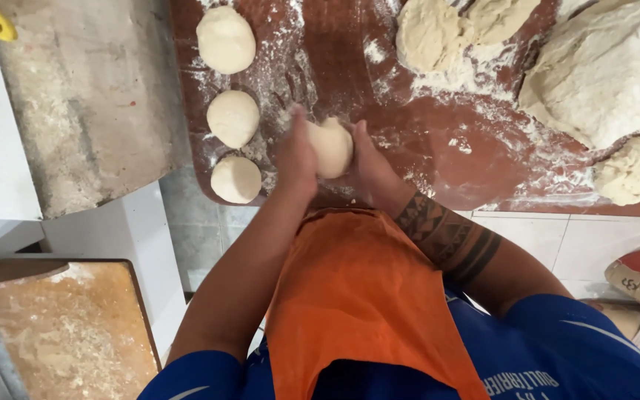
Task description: Shaping pieces of dough into round balls on a floured surface
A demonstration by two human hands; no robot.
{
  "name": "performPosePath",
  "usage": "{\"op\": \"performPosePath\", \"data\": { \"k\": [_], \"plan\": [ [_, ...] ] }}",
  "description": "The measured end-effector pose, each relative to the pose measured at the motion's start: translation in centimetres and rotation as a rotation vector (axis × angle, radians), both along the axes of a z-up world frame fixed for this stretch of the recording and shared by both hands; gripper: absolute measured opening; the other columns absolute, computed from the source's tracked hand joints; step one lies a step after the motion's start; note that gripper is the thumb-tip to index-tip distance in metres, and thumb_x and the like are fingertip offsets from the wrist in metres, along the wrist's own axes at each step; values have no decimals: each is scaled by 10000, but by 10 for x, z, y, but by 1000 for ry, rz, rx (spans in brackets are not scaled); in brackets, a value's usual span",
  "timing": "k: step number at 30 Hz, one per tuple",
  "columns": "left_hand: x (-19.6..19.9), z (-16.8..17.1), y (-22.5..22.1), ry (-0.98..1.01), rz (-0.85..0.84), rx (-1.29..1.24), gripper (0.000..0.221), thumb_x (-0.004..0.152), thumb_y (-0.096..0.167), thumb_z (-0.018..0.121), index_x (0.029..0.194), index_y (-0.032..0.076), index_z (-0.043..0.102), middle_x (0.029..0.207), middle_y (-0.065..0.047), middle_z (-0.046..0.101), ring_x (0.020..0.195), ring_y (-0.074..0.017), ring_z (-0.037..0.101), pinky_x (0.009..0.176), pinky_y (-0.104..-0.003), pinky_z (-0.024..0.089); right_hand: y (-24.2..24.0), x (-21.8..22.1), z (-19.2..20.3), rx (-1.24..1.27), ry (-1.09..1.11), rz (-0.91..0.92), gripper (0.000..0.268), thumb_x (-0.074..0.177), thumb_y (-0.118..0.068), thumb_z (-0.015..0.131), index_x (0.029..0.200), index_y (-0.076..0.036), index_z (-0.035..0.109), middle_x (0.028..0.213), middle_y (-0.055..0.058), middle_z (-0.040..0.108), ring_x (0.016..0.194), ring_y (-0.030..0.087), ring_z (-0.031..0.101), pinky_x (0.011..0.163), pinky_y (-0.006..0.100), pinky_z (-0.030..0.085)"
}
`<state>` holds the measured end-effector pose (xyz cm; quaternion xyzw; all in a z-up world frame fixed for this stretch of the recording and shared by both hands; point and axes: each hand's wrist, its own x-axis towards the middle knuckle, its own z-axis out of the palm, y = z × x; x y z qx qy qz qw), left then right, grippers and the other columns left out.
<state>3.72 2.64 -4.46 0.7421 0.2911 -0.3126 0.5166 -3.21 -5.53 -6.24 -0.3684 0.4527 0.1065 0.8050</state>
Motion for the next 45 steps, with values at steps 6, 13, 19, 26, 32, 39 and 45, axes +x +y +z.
{"op": "performPosePath", "data": {
  "k": [6, 13, 19, 26, 32, 39, 45],
  "plan": [
    [10, -78, 41, -353, -320, -132, 628, 1012, 615, 497, 934, 24, 694, 769, -159, 615, 683, -285, 654, 636, -453, 516, -14, 0, -43, -907, -190, 151, 301, 1060, -380, 624, 1279, -174, 626, 1027, 97, 649, 986, 237, 668, 862, 423, 547],
    [10, -114, 53, -353, -481, -123, 676, 1035, 653, 457, 1276, 36, 594, 1100, -233, 610, 970, -354, 681, 823, -525, 556, -26, -11, -203, -1677, -355, 972, 300, 985, -381, 583, 1070, -113, 690, 929, 165, 676, 832, 393, 646, 691, 556, 506],
    [7, -68, 35, -105, -390, -126, 923, 949, 775, 406, 1415, -14, 520, 1330, -298, 590, 1178, -429, 650, 881, -600, 546, -2, 30, -30, -505, 44, 417, 629, 1001, -676, 301, 1310, -228, 615, 1315, 129, 648, 1259, 328, 614, 1063, 512, 471],
    [14, -85, 40, -290, -258, -81, 743, 961, 623, 584, 1220, -66, 689, 1030, -272, 731, 964, -357, 738, 776, -492, 556, -5, 16, -61, -997, -296, 412, 337, 1084, -421, 565, 1247, -146, 671, 1094, 161, 689, 1135, 316, 658, 942, 499, 517],
    [11, -148, 67, -671, -424, 87, 159, 1005, 258, 592, 1126, 181, 662, 1157, -59, 549, 1140, -336, 589, 1034, -562, 440, -11, 16, -129, -2108, -778, 1126, 129, 903, -221, 702, 819, -132, 661, 796, 70, 613, 731, 251, 583, 711, 424, 481],
    [16, -85, 40, -98, -93, -222, 676, 976, 601, 562, 1359, 43, 574, 1103, -189, 666, 950, -308, 704, 734, -481, 614, 7, 48, -5, -593, -315, 404, 690, 1084, -511, 104, 1387, -97, 565, 1324, 219, 626, 1126, 357, 665, 1010, 522, 507],
    [15, -91, 34, -190, -17, -318, 588, 1013, 559, 544, 1179, 14, 688, 1126, -231, 684, 1068, -324, 662, 873, -512, 543, 5, 47, -28, -700, -276, 263, 501, 1081, -455, 519, 1416, -84, 555, 1320, 247, 575, 1133, 331, 635, 974, 477, 537]
  ]
}}
